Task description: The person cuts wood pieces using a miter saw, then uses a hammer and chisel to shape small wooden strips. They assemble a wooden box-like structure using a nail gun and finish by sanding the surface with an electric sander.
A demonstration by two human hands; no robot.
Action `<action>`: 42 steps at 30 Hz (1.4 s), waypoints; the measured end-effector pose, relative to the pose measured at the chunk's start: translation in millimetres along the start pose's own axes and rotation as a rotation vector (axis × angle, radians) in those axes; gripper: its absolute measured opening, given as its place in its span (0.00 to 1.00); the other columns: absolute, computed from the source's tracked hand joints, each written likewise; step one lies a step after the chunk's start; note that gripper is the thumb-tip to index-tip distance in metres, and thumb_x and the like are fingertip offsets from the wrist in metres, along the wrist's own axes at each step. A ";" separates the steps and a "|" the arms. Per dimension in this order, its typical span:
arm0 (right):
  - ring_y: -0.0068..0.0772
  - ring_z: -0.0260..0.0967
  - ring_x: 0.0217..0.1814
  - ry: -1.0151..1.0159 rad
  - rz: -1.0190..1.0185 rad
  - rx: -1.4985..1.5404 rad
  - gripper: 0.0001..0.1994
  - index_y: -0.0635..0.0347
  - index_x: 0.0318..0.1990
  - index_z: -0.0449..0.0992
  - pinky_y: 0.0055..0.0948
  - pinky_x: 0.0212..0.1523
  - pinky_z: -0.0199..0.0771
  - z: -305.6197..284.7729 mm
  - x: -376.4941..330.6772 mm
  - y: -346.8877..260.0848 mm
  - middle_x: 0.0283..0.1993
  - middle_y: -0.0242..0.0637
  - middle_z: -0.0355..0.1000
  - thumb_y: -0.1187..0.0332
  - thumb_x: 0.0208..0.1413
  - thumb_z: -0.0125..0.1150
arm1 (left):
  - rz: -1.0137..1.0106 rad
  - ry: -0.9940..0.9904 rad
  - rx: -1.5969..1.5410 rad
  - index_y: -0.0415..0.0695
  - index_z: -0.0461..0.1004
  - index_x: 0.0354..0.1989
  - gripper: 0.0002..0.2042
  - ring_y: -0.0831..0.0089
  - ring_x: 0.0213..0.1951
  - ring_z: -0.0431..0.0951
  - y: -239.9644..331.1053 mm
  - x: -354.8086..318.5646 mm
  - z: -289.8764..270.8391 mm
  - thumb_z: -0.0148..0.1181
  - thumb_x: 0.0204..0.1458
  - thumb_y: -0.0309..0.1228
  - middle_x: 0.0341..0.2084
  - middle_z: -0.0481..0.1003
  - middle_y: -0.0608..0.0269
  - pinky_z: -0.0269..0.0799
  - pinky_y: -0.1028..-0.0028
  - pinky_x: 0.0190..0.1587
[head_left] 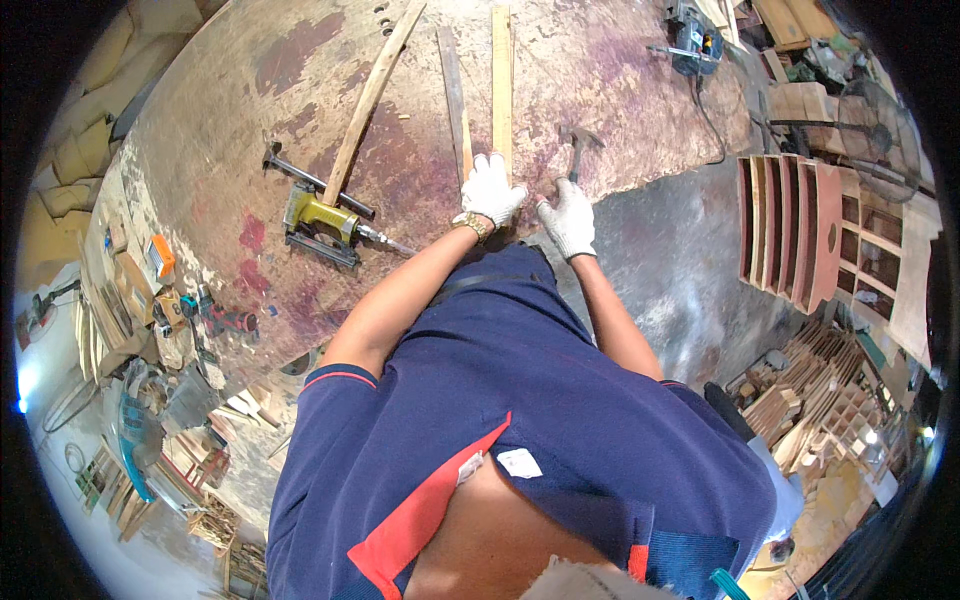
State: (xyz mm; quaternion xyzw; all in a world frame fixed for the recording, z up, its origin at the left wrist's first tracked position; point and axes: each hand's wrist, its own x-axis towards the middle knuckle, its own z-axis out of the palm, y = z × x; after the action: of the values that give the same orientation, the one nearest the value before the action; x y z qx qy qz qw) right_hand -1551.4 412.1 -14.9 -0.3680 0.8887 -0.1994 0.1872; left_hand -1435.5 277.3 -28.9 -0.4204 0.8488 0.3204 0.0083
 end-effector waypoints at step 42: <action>0.65 0.76 0.37 0.013 -0.174 0.239 0.15 0.61 0.47 0.73 0.54 0.37 0.74 -37.4 39.6 -59.6 0.32 0.59 0.76 0.56 0.68 0.53 | 0.261 -0.240 0.164 0.48 0.75 0.50 0.18 0.50 0.33 0.84 -15.1 3.3 12.7 0.61 0.52 0.39 0.31 0.82 0.50 0.78 0.52 0.34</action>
State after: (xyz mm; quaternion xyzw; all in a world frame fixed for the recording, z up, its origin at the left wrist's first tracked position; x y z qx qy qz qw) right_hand -1560.9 352.6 38.9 -0.4174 0.8247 -0.3213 0.2060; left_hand -1430.0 275.2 -48.0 -0.2636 0.9124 0.2962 0.1020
